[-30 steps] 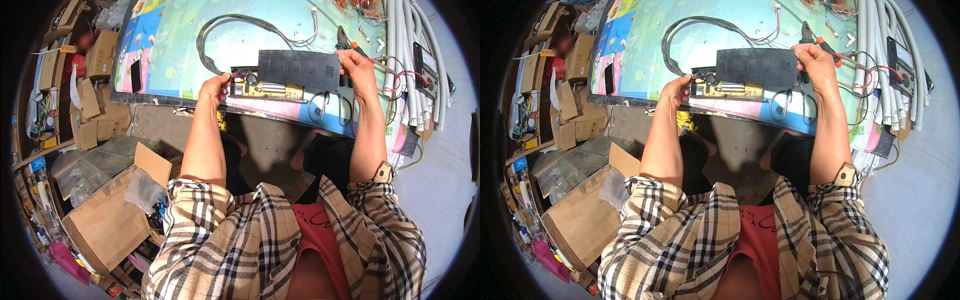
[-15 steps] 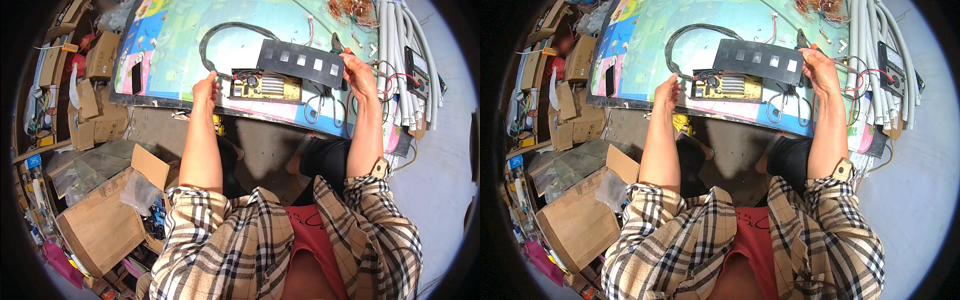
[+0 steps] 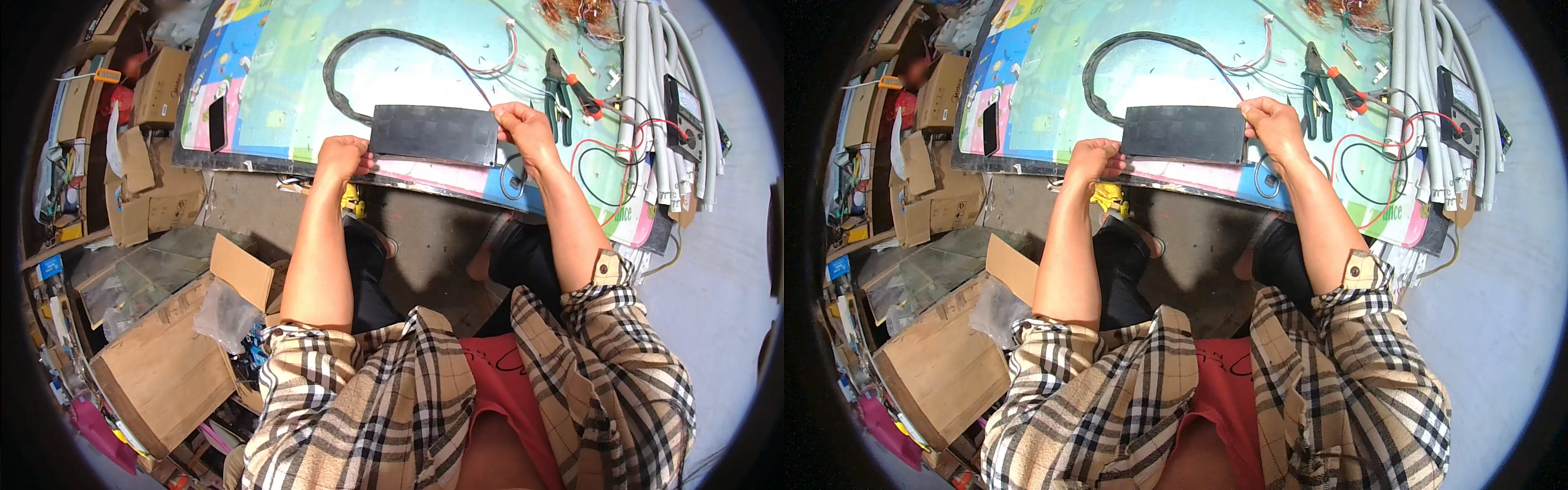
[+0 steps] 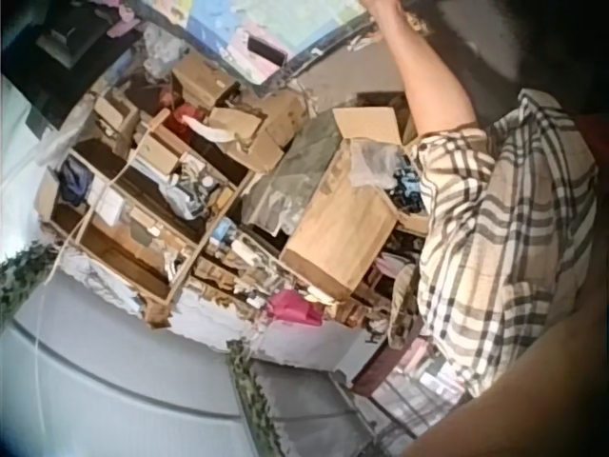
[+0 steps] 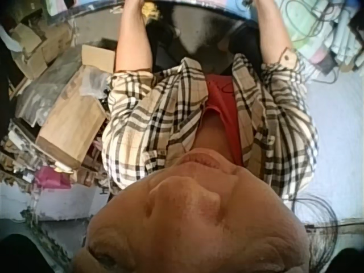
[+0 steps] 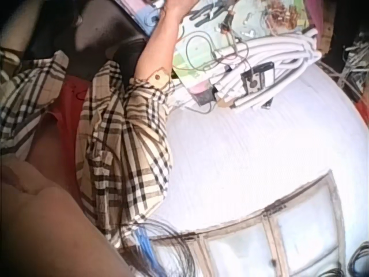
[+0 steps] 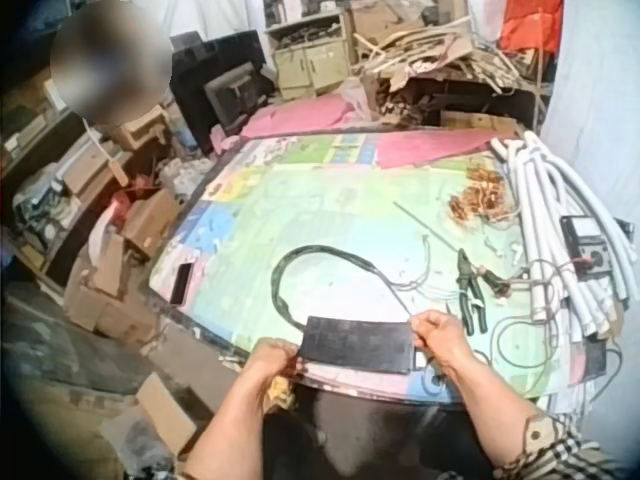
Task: The person uses a multimeter to test connections on a small electronic device, then places a black cover over it and secures it. The person handles wires, a multimeter, and the device casing during the process.
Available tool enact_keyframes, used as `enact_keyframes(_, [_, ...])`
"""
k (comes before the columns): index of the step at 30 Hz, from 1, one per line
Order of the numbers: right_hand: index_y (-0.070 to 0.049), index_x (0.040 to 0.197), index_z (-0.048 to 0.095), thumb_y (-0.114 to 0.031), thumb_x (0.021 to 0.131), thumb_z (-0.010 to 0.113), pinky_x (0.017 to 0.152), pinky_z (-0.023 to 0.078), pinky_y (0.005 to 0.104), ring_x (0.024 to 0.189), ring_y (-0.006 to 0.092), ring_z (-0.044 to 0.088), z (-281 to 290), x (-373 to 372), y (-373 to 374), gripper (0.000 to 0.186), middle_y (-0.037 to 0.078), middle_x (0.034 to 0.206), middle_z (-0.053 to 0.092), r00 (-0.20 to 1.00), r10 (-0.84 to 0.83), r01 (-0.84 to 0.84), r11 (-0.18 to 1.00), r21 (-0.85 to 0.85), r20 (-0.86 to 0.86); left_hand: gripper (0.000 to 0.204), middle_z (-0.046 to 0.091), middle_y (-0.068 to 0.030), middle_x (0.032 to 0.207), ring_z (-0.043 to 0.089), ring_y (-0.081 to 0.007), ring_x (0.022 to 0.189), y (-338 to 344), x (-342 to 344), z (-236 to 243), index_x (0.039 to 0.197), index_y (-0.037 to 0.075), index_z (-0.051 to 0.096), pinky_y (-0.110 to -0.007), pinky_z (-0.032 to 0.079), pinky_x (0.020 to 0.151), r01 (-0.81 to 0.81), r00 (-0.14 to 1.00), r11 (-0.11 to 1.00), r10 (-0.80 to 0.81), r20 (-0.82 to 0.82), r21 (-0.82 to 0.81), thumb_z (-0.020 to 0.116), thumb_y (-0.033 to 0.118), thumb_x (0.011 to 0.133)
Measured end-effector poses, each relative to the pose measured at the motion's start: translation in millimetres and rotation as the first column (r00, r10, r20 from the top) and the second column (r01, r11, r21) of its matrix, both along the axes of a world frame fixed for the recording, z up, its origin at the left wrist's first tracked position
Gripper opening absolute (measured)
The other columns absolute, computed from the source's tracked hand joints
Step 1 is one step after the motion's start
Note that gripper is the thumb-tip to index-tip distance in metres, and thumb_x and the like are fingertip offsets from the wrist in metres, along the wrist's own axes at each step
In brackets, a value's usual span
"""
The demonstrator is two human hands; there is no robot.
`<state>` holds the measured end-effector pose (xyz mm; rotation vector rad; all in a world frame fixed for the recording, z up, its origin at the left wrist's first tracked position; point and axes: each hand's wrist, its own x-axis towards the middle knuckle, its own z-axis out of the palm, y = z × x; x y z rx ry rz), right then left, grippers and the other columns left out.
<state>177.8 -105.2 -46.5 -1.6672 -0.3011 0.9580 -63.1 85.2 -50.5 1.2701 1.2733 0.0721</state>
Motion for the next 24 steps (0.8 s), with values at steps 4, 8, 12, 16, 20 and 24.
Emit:
enact_keyframes(4, [-0.001, 0.098, 0.069, -0.013, 0.092, 0.06, 0.06, 0.045, 0.0203, 0.064, 0.0065, 0.053, -5.5, 6.1, -5.5, 0.016, -0.001, 0.076, 0.062, 0.985, 0.1, -0.083, 0.99, -0.116, 0.144, 0.012, 0.065, -0.0097, 0.068, 0.064, -0.0157, 0.058, -1.7, 3.3, 2.0, 0.078, -0.002, 0.065, -0.028, 0.051, 0.052, 0.119, 0.988, 0.988, -0.108, -0.113, 0.096, 0.061, 0.007, 0.084])
enact_keyframes(8, [0.001, 0.101, 0.068, -0.009, 0.089, 0.06, 0.061, 0.047, 0.0232, 0.064, 0.0076, 0.055, -11.9, 6.2, -9.7, 0.017, 0.001, 0.075, 0.063, 0.92, 0.179, -0.114, 0.973, -0.199, 0.348, 0.012, 0.066, -0.0096, 0.066, 0.065, -0.0154, 0.057, -3.1, 4.4, 4.2, 0.076, -0.002, 0.065, -0.029, 0.052, 0.051, 0.167, 0.975, 0.977, -0.144, -0.167, 0.131, 0.063, 0.008, 0.083])
enact_keyframes(12, [0.0, 0.106, 0.066, -0.007, 0.088, 0.058, 0.062, 0.049, 0.0256, 0.065, 0.0095, 0.058, -15.4, 5.6, -9.1, 0.021, 0.004, 0.076, 0.064, 0.872, 0.22, -0.121, 0.962, -0.243, 0.438, 0.013, 0.064, -0.0091, 0.069, 0.062, -0.0158, 0.056, -0.3, 5.5, 3.2, 0.078, -0.001, 0.063, -0.028, 0.05, 0.051, 0.171, 0.973, 0.975, -0.144, -0.18, 0.142, 0.062, 0.009, 0.086])
enact_keyframes(16, [-0.001, 0.107, 0.064, -0.008, 0.086, 0.054, 0.073, 0.051, 0.0314, 0.075, 0.0213, 0.067, -9.9, 6.9, -12.3, 0.024, 0.013, 0.078, 0.068, 0.914, 0.138, -0.065, 0.978, -0.198, 0.382, 0.013, 0.064, -0.0094, 0.069, 0.062, -0.0156, 0.056, -2.5, 10.5, 6.6, 0.079, -0.001, 0.062, -0.028, 0.05, 0.051, 0.167, 0.973, 0.975, -0.139, -0.186, 0.146, 0.062, 0.009, 0.086])
enact_keyframes(20, [-0.002, 0.101, 0.067, -0.011, 0.084, 0.054, 0.077, 0.051, 0.0326, 0.081, 0.0239, 0.067, -15.4, 8.4, -17.1, 0.023, 0.014, 0.085, 0.07, 0.885, 0.189, -0.095, 0.968, -0.232, 0.426, 0.014, 0.064, -0.0095, 0.068, 0.062, -0.0161, 0.056, 3.0, 7.6, -1.1, 0.079, -0.001, 0.062, -0.028, 0.05, 0.05, 0.182, 0.97, 0.974, -0.155, -0.187, 0.133, 0.062, 0.01, 0.086])
enact_keyframes(24, [-0.001, 0.107, 0.065, -0.01, 0.086, 0.05, 0.08, 0.05, 0.0318, 0.084, 0.0229, 0.067, -9.6, 5.3, -17.0, 0.027, 0.014, 0.087, 0.07, 0.925, 0.17, -0.098, 0.971, -0.22, 0.34, 0.014, 0.064, -0.0098, 0.068, 0.062, -0.0158, 0.056, 1.4, 7.6, 0.4, 0.079, -0.001, 0.063, -0.028, 0.049, 0.05, 0.208, 0.964, 0.962, -0.17, -0.206, 0.177, 0.061, 0.011, 0.086])
